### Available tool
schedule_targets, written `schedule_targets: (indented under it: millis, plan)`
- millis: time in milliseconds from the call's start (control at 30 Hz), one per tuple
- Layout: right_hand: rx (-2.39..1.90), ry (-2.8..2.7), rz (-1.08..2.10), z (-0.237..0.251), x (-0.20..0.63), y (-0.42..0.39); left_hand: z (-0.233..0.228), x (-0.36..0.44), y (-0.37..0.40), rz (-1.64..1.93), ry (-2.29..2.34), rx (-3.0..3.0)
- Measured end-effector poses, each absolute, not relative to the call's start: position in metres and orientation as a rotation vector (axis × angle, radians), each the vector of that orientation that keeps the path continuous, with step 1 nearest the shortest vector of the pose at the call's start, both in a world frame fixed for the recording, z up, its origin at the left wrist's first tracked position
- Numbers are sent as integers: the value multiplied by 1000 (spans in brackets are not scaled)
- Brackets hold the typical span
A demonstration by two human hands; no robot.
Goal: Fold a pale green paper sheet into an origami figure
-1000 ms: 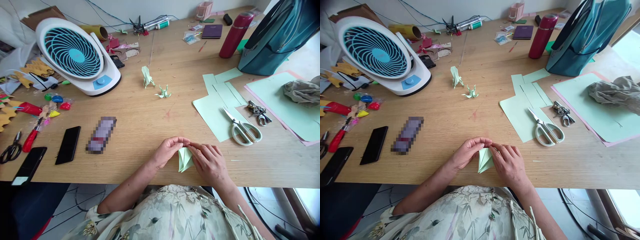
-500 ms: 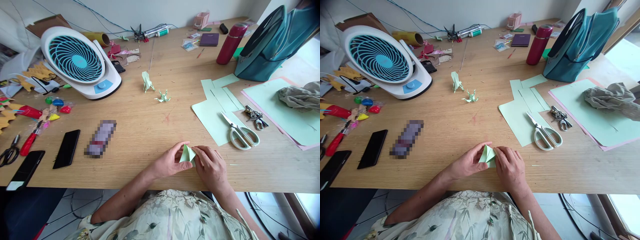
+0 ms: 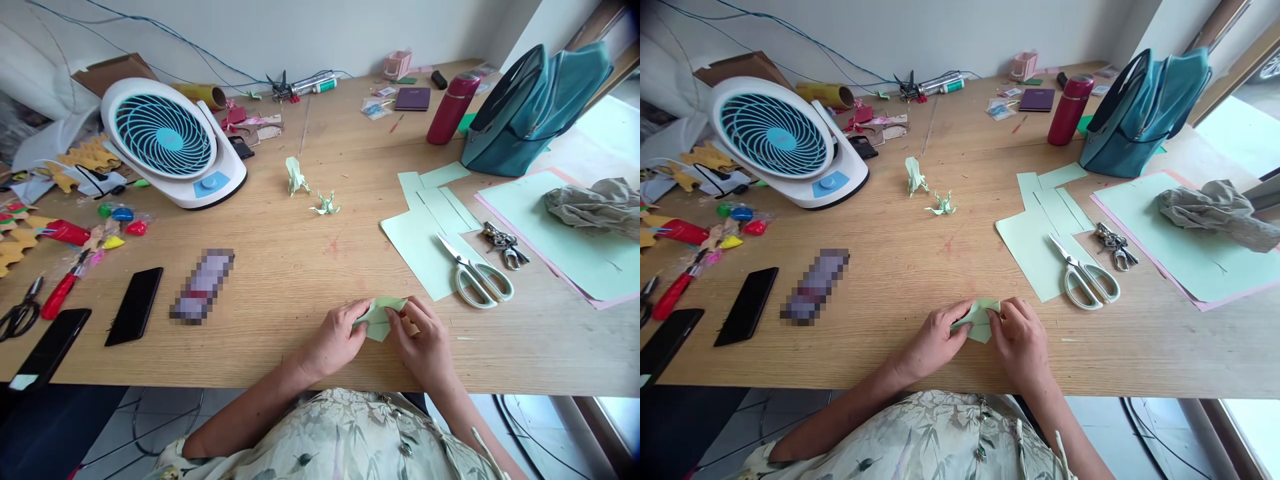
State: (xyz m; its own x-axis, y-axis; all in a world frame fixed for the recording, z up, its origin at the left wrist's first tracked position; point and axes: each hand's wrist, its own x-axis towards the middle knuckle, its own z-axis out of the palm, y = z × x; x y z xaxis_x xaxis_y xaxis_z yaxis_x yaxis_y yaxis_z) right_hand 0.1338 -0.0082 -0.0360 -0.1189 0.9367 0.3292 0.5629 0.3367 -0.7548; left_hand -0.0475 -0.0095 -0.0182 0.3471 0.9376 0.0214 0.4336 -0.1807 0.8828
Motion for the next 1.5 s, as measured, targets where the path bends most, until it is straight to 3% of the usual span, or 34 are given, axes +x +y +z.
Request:
schedule_targets:
  millis: [267, 633, 833, 967, 1200, 1500]
  plan:
    - [-1376, -1543, 834, -32, 126, -5, -20, -44, -12, 785, 1187, 1997]
    - [-1391, -1439, 929, -36, 124, -3, -16, -45, -17, 455, 1212, 2332]
    - [-1229, -1518, 932, -37, 129, -4, 14, -57, -4, 657, 1072, 1637]
    - [-1062, -1605, 917, -32, 130, -5, 7, -58, 10, 670, 908, 1159]
    - [-994, -1574, 927, -31, 129, -5, -12, -46, 10, 718, 727, 823]
    - [-1062, -1556, 803, -30, 122, -5, -10, -45, 7, 775, 731, 876]
